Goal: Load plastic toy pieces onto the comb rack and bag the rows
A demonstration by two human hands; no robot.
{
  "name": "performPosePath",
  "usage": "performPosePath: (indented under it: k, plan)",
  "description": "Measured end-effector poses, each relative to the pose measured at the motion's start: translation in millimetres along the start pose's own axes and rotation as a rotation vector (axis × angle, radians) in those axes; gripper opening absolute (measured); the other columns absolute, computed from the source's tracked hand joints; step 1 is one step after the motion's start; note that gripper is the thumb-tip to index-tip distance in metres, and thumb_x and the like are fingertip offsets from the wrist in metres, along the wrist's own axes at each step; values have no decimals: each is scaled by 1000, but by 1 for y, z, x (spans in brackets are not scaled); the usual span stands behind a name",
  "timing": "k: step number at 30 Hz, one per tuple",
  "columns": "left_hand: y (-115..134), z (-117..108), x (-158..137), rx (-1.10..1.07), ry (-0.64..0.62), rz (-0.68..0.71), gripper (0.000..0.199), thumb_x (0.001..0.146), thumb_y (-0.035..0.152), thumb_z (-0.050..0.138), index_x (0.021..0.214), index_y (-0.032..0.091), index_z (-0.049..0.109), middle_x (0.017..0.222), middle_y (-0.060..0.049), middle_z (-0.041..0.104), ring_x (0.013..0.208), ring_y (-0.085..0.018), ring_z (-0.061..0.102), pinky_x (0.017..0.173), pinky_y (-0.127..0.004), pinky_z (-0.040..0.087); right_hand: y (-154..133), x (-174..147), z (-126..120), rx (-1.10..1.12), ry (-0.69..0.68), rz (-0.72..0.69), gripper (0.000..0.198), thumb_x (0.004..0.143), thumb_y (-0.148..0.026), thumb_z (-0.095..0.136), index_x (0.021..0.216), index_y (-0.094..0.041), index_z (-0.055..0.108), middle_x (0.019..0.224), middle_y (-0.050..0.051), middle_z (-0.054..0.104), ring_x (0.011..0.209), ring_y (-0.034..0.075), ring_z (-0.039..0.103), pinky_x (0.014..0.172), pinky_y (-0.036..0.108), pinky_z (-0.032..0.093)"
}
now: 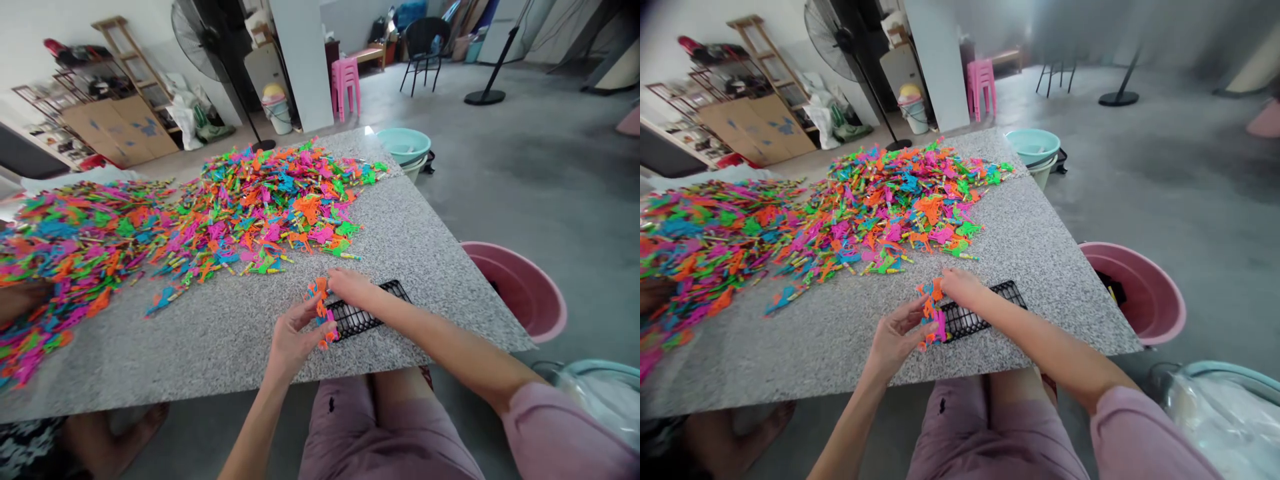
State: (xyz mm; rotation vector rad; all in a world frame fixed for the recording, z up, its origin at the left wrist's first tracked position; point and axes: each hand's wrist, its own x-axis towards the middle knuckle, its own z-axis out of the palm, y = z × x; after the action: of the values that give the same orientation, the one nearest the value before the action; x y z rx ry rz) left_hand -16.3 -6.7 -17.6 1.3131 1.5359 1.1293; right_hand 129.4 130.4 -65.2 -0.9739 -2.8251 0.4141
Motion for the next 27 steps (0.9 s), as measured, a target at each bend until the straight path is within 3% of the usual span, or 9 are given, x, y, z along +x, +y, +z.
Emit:
performPosePath:
  k: [2, 5, 8, 12, 16, 20, 27]
  plan:
    - [-1, 1, -1, -19, 9, -20, 56, 64, 34, 85, 117, 23, 71, 98, -3, 73, 90, -19, 70, 89, -35, 57, 8, 2, 1, 46, 7, 24, 21, 89, -6, 50, 89, -15, 69, 95, 13, 68, 95, 23, 65, 83, 30, 47]
    - [-3, 1, -2, -35, 19, -56, 58, 64, 36, 84, 118, 21, 70, 100, -5, 73, 93, -21, 70, 91, -37, 56, 28, -14, 0, 193, 69, 188, 13, 87, -9, 53, 90, -14, 65, 91, 10, 69, 89, 21, 65, 82, 30, 47]
    - [-5, 1, 0, -44, 23, -68, 58, 63, 36, 85, 117, 19, 71, 98, -5, 74, 93, -21, 70, 92, -38, 55, 37, -43, 1, 619, 173, 333, 7, 89, -18, 50, 90, -16, 57, 78, 3, 65, 72, 16, 63, 71, 28, 49]
    - [-4, 1, 2, -61, 30, -70, 58, 60, 35, 86, 113, 18, 72, 94, -5, 74, 90, -21, 70, 91, -37, 56, 19, -73, 8, 1274, 252, 290, 14, 90, -30, 49, 82, -19, 50, 65, -4, 58, 55, 10, 53, 57, 23, 46]
    - [0, 1, 2, -50, 34, -60, 57, 59, 35, 87, 112, 18, 73, 94, -4, 75, 90, -20, 70, 91, -35, 56, -1, -79, 12, 1563, 316, 269, 22, 76, -35, 67, 79, -19, 53, 59, -6, 56, 45, 7, 45, 45, 19, 38]
    - [3, 1, 1, -30, 20, -77, 57, 60, 35, 86, 113, 18, 72, 98, -5, 75, 92, -21, 70, 89, -34, 56, -2, -78, 14, 1669, 361, 323, 31, 66, -35, 74, 81, -21, 50, 74, -3, 65, 50, 9, 55, 48, 21, 47]
    - [5, 0, -1, -28, 11, -130, 58, 61, 34, 87, 115, 19, 71, 101, -5, 74, 95, -20, 69, 91, -33, 56, -10, -83, 32, 1454, 254, 327, 25, 78, -36, 65, 90, -23, 47, 60, -5, 60, 54, 16, 63, 57, 29, 54]
